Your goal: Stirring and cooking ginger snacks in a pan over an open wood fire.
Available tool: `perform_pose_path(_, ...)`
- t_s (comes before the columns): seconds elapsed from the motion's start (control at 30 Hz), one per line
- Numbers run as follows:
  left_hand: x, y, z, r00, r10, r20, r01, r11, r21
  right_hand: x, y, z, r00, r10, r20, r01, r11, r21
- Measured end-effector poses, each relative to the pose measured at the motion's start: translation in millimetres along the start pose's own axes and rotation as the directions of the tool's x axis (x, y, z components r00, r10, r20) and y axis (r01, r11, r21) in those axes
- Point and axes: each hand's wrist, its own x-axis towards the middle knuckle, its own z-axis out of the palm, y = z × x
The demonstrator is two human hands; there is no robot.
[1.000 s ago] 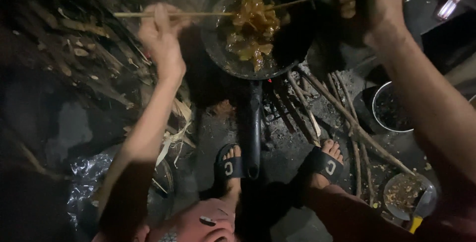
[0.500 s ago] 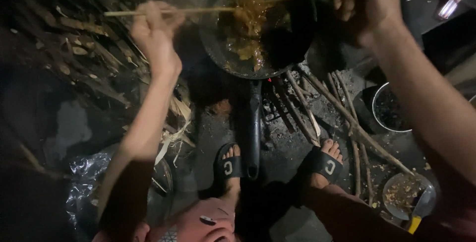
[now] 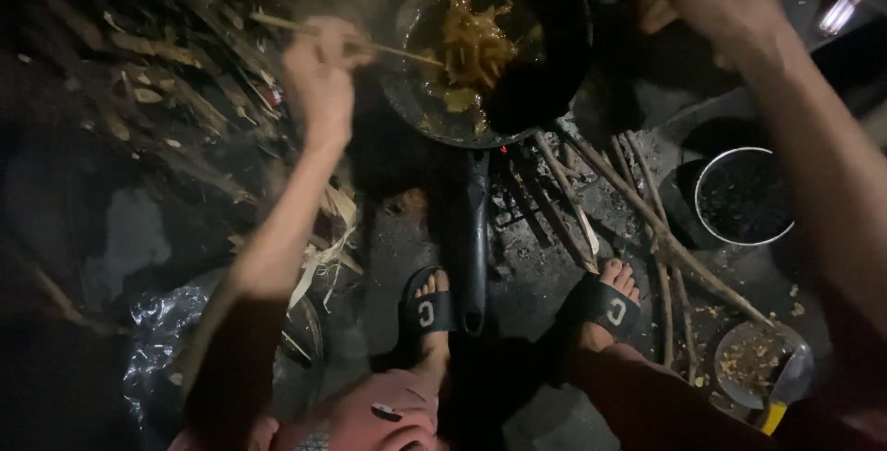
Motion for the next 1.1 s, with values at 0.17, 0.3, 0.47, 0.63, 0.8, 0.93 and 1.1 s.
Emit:
perform_pose_path(0.17,-5.9,0.3,13.2,0.968,0.251,-0.021,-0.251,0.965,-0.069,8.3,31.1,4.0,0.952,-0.305,0.016,0.305,0.949,-0.072)
perform_pose_path(0.3,-11.3,7.5,26.7,0.933,0.352,0.079,-0.345,0.934,-0.087,8.7,10.3,28.4,0.977,-0.207,0.056,0.186,0.949,0.254)
perform_pose_path(0.47,3.5,2.3,4.4,0.939,0.337,0.074,-0.343,0.935,0.089,23.5,73.1,-29.7,0.997,-0.055,-0.058,0.050,0.996,-0.080)
perform_pose_path(0.63,0.6,-4.0,17.7,0.944,0.327,-0.034,-0.316,0.933,0.174,42.9,124.9,-53.1,0.997,0.056,-0.051,-0.058,0.998,-0.024)
perform_pose_path(0.8,-6.4,-11.6,45.8,0.997,-0.065,-0.038,0.047,0.932,-0.359,44.1,130.7,-65.1,0.987,0.151,-0.054,-0.149,0.988,0.031)
perform_pose_path(0.93,-5.4,11.6,15.9,0.987,0.153,-0.053,-0.162,0.903,-0.397,61.7,174.1,-57.9,0.969,0.244,-0.039,-0.240,0.967,0.083)
perform_pose_path(1.1,-4.8,8.7,1.9,0.997,0.081,0.005,-0.081,0.996,0.040,64.4,176.8,-37.9,0.940,0.340,-0.030,-0.332,0.932,0.145)
